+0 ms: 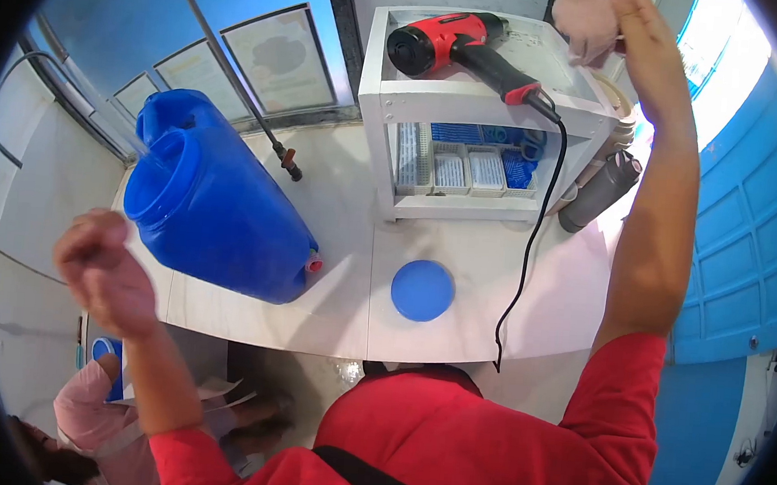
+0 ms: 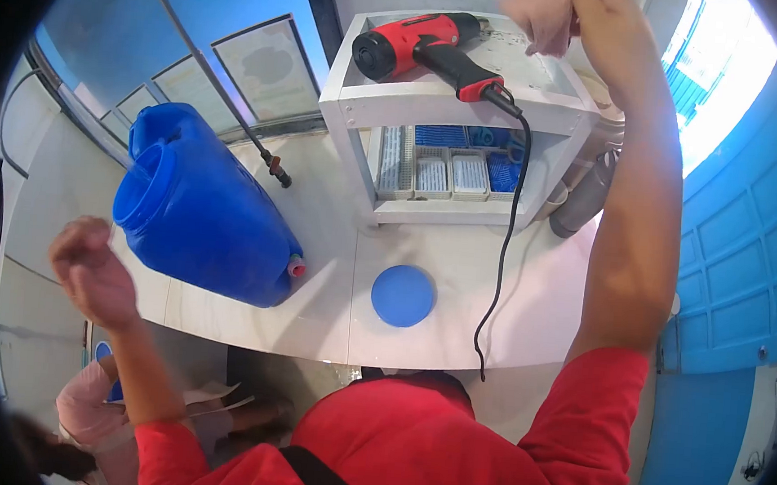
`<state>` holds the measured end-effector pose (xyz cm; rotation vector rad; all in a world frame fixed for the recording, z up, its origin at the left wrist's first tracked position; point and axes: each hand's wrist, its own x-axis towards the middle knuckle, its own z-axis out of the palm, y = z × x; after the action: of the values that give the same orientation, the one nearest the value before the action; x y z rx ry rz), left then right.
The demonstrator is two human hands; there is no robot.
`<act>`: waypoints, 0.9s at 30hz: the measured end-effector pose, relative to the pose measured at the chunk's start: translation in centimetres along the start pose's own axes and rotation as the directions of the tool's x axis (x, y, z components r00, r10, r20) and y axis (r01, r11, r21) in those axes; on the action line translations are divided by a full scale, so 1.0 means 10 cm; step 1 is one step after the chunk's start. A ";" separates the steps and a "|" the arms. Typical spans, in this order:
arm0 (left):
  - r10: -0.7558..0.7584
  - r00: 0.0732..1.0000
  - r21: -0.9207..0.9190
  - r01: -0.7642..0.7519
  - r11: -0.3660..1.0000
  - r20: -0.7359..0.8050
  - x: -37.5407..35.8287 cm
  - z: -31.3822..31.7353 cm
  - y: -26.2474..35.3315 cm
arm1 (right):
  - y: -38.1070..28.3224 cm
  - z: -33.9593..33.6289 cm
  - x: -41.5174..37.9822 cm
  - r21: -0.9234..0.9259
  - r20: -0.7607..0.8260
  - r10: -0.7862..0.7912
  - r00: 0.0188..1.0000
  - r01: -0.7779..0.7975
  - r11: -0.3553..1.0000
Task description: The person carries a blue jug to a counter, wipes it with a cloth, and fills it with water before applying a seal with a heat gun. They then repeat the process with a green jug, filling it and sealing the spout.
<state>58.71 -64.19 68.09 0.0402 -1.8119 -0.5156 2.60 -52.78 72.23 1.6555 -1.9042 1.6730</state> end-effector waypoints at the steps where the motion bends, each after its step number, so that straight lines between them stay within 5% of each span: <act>1: -0.063 0.997 -0.002 0.064 0.998 0.051 -0.01 0.32 0.09 | -0.16 -0.01 -0.05 0.237 -0.019 -0.068 0.998 0.070 0.969; 2: -0.135 0.985 -0.001 0.136 0.991 0.104 -0.06 0.63 0.16 | -0.51 0.05 -0.23 0.246 -0.009 -0.062 0.998 0.062 0.967; 3: -0.269 0.949 -0.003 0.273 0.962 0.164 -0.15 0.89 0.20 | -0.94 0.17 -0.50 0.511 0.030 -0.095 0.995 0.067 0.857; 6: -0.473 0.606 0.256 0.412 0.874 0.640 -0.37 1.57 0.09 | -1.21 0.31 -0.95 0.766 0.055 -0.104 0.993 0.026 0.643; 11: -0.566 0.511 0.423 0.378 0.824 0.647 -2.01 2.27 -0.51 | -0.73 0.68 -1.89 0.851 0.383 0.162 0.909 -0.416 0.321; 13: -0.689 0.462 0.683 0.215 0.698 0.559 -2.42 2.44 -0.54 | -0.41 0.94 -2.38 0.817 0.522 0.288 0.803 -0.568 0.102; 16: -0.675 0.478 0.626 0.287 0.725 0.562 -2.55 2.52 -0.71 | 0.19 1.35 -3.03 0.735 0.626 0.481 0.614 -0.671 -0.099; 20: -0.660 0.410 0.534 0.389 0.751 0.630 -2.28 2.49 -0.72 | 0.40 1.66 -3.36 0.684 0.408 0.711 0.573 -0.708 0.177; 22: -0.646 0.456 0.419 0.505 0.754 0.612 -2.04 2.46 -0.59 | 0.26 1.62 -3.41 0.228 0.238 0.470 0.850 -0.520 0.824; 26: -0.607 0.591 0.086 0.675 0.732 0.530 -1.80 2.42 -0.46 | -0.01 1.61 -3.31 0.168 0.256 0.264 0.930 -0.312 0.935; 27: -0.638 0.642 -0.177 0.750 0.637 0.425 -1.90 2.51 -0.47 | -0.06 1.66 -3.30 0.281 0.251 0.284 0.926 -0.350 0.894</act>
<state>40.30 -54.84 43.88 0.4799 -1.9620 -1.4833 24.99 -44.63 44.01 1.7592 -2.1979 2.1123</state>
